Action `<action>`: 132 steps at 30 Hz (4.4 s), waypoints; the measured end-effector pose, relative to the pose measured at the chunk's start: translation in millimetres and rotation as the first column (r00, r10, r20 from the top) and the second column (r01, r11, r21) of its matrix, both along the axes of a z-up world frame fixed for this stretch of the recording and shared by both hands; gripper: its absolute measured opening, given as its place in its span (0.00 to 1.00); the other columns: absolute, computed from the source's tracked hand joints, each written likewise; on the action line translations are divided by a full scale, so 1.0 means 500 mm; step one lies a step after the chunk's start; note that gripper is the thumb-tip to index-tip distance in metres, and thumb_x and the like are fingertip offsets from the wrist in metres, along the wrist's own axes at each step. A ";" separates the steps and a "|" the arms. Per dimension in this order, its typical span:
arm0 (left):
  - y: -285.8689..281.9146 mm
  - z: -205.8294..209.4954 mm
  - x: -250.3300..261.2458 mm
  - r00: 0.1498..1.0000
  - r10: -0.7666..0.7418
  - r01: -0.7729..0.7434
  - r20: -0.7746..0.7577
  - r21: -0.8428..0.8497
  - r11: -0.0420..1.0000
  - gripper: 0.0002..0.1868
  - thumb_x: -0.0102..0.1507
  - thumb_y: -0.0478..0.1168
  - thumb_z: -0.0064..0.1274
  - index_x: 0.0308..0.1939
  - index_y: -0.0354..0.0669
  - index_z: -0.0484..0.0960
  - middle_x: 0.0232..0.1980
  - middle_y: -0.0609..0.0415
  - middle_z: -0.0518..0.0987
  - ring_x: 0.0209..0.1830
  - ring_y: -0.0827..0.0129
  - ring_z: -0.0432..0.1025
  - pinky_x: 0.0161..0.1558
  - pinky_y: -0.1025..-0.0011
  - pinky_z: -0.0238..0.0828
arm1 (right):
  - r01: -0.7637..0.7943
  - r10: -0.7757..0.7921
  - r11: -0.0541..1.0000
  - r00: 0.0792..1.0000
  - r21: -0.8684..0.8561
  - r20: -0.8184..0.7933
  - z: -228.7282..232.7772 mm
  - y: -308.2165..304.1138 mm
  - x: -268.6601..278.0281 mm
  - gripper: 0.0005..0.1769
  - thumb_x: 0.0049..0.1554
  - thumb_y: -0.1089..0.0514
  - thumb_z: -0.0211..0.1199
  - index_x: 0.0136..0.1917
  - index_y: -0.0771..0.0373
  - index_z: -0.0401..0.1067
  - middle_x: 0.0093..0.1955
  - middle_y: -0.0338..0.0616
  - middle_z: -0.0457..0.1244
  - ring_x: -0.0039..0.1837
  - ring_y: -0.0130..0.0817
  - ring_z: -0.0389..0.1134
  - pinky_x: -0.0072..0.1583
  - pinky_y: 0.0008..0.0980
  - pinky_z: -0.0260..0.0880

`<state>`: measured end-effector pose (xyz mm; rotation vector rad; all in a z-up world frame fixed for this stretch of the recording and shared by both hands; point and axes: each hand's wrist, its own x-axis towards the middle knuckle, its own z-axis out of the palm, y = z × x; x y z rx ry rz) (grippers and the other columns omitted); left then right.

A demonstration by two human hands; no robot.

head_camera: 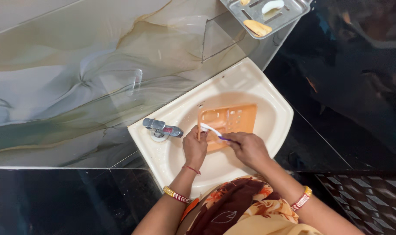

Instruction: The person scrubs an orange plastic tray with a toothbrush under running water in a bathroom sink. They repeatedly rinse and scrub the tray's compartments and edges throughout the clip.

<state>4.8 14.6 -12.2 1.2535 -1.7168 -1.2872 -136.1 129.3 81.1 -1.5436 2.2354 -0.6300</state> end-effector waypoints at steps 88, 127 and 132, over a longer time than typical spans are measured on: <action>0.174 0.053 0.011 0.879 0.341 -0.220 0.334 -0.351 0.910 0.46 0.64 0.30 0.49 0.82 0.56 0.44 0.47 0.37 0.81 0.42 0.42 0.76 0.44 0.50 0.72 | -0.253 0.193 0.966 0.836 -0.048 -0.513 0.033 0.043 -0.095 0.26 0.52 0.66 0.57 0.60 0.46 0.79 0.45 0.47 0.69 0.49 0.46 0.71 0.48 0.45 0.71; 0.181 0.072 0.009 0.897 0.355 -0.278 0.263 -0.289 0.916 0.11 0.66 0.35 0.49 0.50 0.39 0.68 0.37 0.32 0.81 0.40 0.35 0.75 0.42 0.44 0.67 | -0.184 0.184 0.983 0.983 -0.016 0.005 -0.015 0.115 -0.011 0.26 0.54 0.62 0.57 0.64 0.42 0.76 0.48 0.45 0.70 0.52 0.46 0.72 0.54 0.46 0.71; 0.186 0.071 0.008 0.914 0.324 -0.242 0.242 -0.313 0.918 0.10 0.66 0.36 0.49 0.48 0.37 0.68 0.37 0.34 0.81 0.41 0.36 0.75 0.42 0.44 0.67 | -0.075 0.087 0.991 0.991 0.110 -0.103 0.027 0.125 -0.068 0.21 0.57 0.58 0.59 0.62 0.41 0.78 0.46 0.46 0.71 0.50 0.47 0.73 0.53 0.47 0.71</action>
